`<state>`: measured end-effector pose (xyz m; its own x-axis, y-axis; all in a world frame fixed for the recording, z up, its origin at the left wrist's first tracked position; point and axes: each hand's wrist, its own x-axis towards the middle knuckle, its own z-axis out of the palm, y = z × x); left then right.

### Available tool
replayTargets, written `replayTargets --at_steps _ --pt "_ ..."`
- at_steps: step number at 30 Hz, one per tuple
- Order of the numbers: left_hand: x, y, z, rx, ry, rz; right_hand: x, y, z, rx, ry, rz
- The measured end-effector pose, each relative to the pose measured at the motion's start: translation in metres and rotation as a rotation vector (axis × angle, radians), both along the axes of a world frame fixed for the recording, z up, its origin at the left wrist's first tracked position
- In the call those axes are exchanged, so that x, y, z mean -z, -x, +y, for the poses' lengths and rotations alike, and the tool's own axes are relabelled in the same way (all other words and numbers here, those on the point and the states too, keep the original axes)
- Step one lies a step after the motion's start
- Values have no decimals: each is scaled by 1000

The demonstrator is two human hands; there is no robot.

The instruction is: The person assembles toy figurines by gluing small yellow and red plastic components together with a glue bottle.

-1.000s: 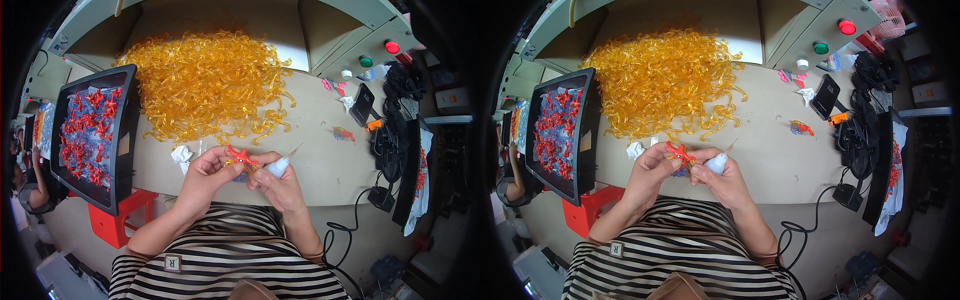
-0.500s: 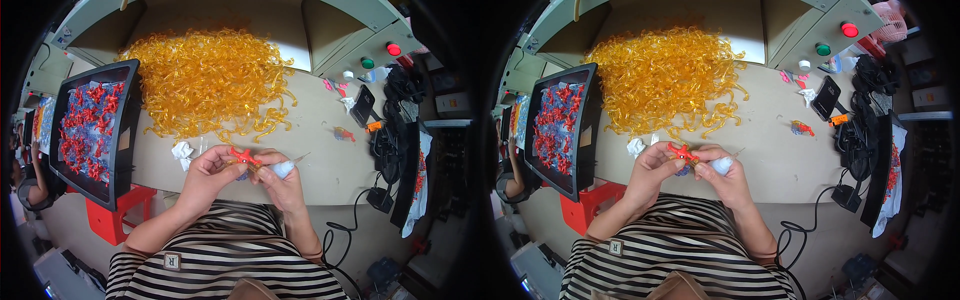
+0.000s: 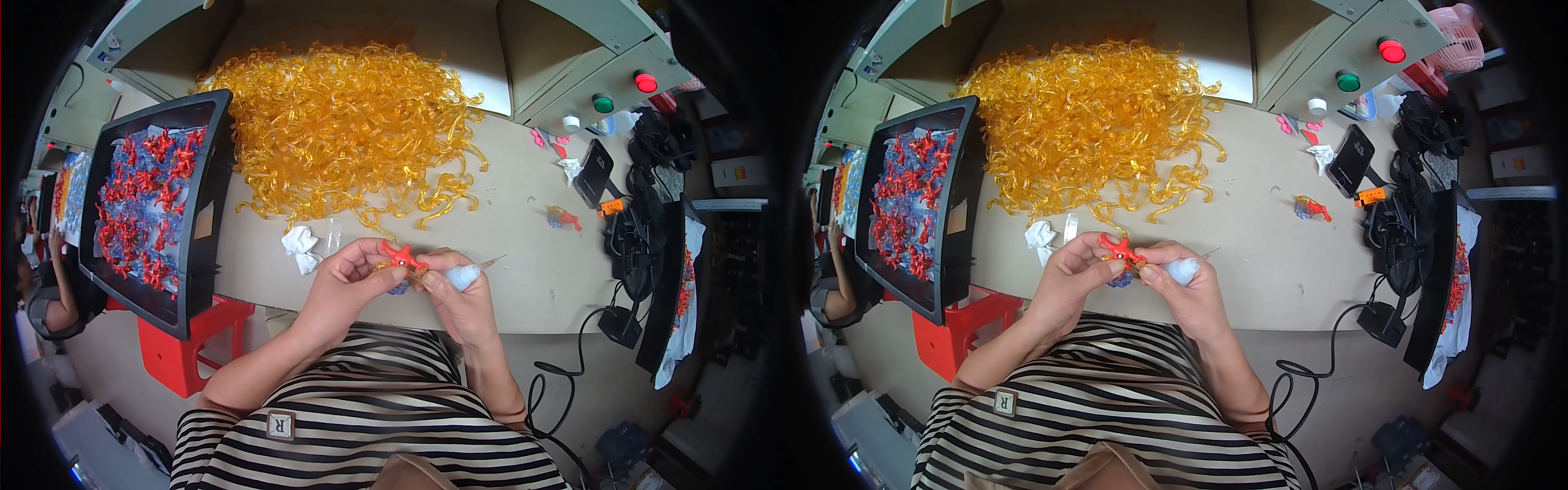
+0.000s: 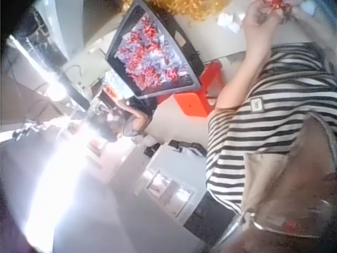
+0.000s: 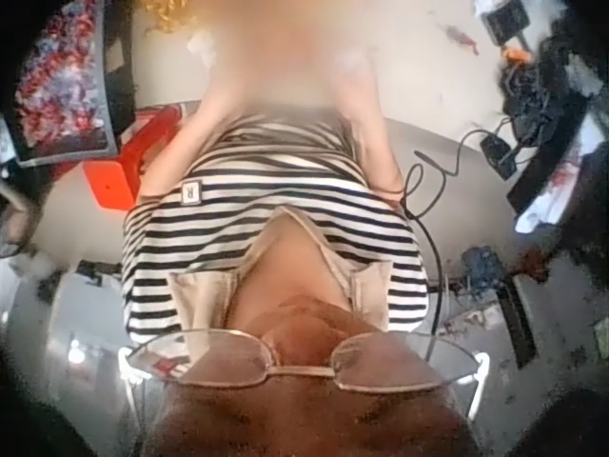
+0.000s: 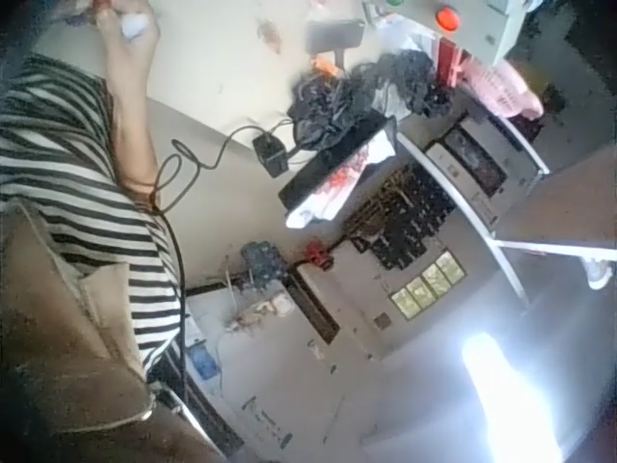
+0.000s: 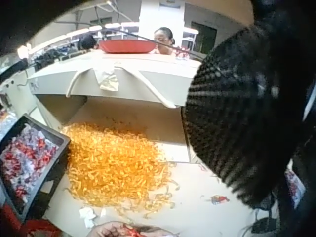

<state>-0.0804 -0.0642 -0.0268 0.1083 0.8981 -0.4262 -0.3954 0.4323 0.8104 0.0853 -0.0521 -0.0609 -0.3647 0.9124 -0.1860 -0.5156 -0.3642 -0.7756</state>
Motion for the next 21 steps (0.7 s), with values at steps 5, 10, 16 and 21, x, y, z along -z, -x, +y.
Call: replayTargets --at_steps 5,10,16,21 --pt "3 1 -1 -4 22 -28 3 0 0 -7 9 -2" --pt "6 2 -1 -18 16 -25 3 2 0 -6 9 -19" --pt "9 4 0 -16 14 -40 5 3 2 -20 25 -14" --pt "8 3 1 -26 21 -31 4 4 2 -23 44 -11"
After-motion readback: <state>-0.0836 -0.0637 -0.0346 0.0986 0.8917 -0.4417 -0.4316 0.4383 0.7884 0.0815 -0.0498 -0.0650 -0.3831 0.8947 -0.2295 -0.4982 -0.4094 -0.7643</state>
